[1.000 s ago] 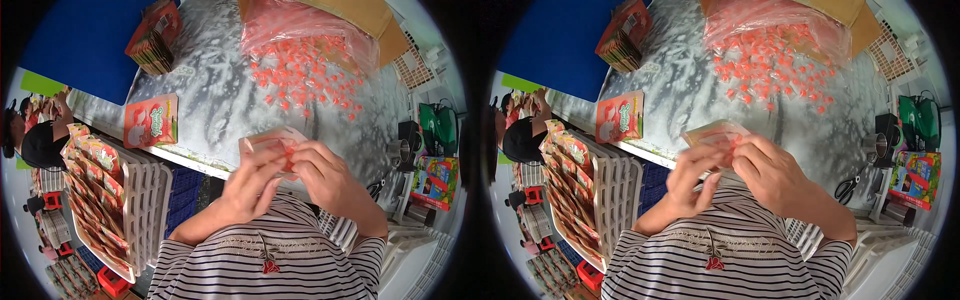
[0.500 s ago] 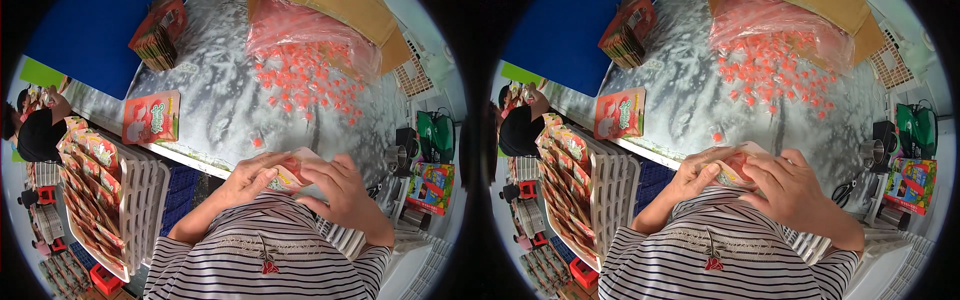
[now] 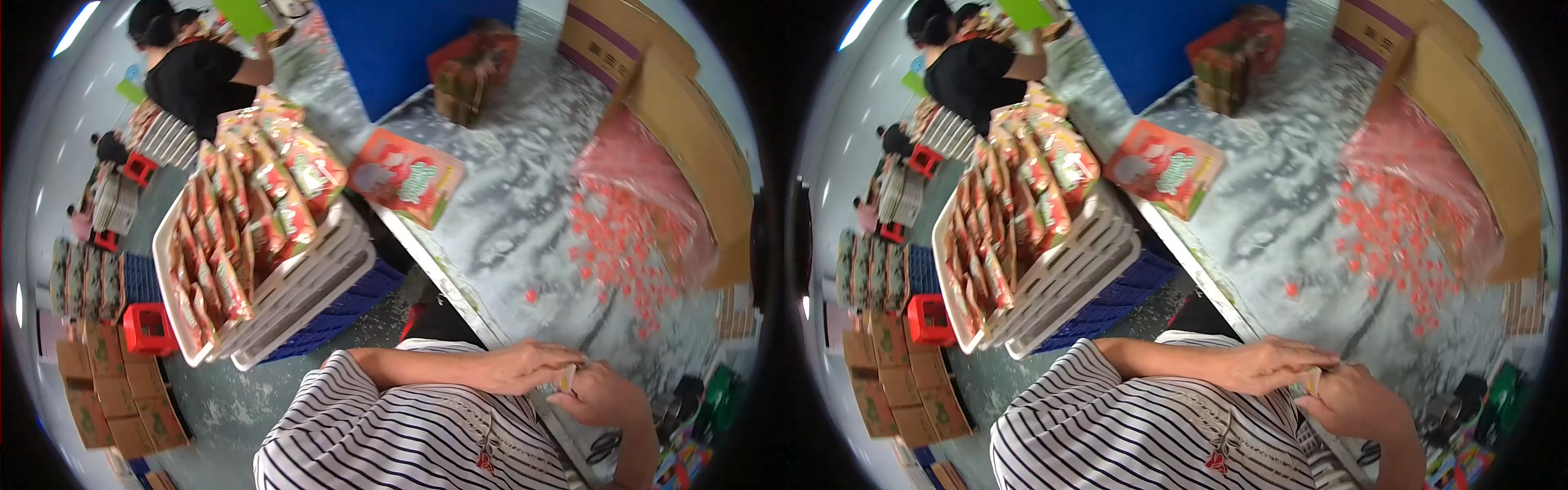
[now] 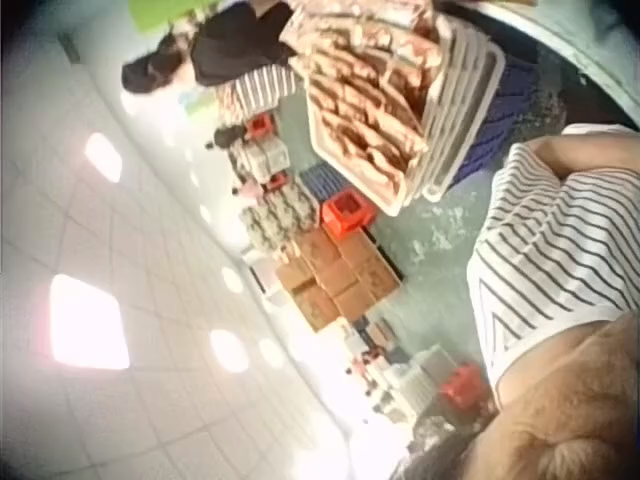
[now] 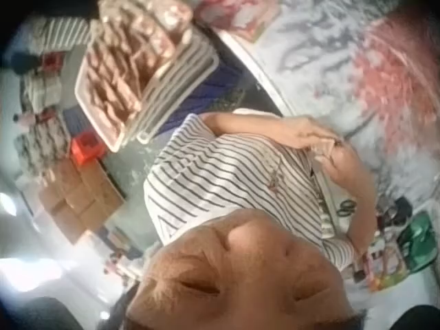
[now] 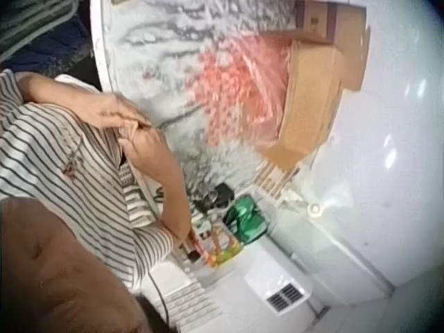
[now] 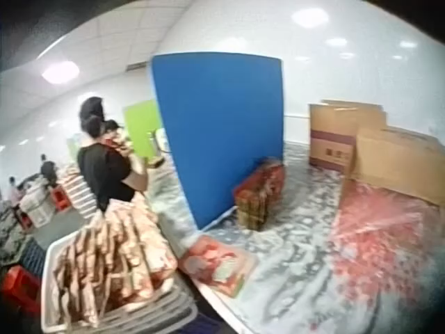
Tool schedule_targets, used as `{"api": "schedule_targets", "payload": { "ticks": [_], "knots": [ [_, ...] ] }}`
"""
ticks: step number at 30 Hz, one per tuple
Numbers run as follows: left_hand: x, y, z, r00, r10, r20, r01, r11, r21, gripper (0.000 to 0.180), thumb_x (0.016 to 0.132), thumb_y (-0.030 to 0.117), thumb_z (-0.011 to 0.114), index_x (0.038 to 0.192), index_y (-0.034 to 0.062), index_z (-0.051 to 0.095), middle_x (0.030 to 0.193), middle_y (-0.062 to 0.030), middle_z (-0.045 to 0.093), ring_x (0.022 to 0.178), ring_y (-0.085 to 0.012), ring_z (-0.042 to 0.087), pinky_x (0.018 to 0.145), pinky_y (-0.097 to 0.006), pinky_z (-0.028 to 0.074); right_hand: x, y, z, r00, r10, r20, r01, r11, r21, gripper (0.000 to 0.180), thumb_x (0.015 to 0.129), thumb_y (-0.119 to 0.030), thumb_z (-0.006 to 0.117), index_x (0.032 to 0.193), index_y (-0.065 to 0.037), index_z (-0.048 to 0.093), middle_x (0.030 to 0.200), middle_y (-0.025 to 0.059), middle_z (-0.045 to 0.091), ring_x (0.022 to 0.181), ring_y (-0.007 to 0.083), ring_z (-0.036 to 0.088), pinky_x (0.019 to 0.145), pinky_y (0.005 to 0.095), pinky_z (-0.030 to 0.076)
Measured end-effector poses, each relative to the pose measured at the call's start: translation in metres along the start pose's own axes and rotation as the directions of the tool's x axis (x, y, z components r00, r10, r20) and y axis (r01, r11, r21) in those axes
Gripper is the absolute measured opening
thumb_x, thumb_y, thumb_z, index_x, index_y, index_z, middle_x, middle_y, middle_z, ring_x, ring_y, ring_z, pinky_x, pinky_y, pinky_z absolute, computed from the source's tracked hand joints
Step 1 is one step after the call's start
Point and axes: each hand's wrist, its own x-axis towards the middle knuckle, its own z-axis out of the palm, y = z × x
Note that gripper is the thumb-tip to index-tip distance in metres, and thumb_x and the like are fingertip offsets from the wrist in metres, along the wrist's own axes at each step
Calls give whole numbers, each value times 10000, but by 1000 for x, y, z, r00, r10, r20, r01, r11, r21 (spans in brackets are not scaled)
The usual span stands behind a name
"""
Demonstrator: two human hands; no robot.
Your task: Packaging small red candies into individual plastic pouches at a workstation.
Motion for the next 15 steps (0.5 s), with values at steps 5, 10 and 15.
{"api": "schedule_targets", "payload": {
  "ticks": [5,10,15],
  "knots": [
    [5,14,-10,980,-197,5,196,971,-140,415,1010,162,402,1361,-59,422,1191,-253,589,945,-337,645,796,-353,519,-2,-19,-5,940,-38,-339,70,994,80,248,792,-163,679,884,34,559,843,192,589,841,394,585,708,451,466],
    [-4,5,-5,986,-156,-56,148,980,-130,434,1027,224,391,1368,-43,421,1155,-242,608,843,-274,662,729,-327,529,3,-10,3,871,-85,-485,99,995,3,183,777,-112,663,815,27,549,762,198,584,769,418,573,652,481,446],
    [-3,9,-4,954,-297,-37,288,945,-153,437,1027,252,403,1369,-19,436,1107,-195,640,838,-227,662,719,-313,560,6,-5,-13,963,20,-270,3,996,86,132,813,-96,640,836,6,559,815,203,614,756,409,587,624,481,446]
  ]
}}
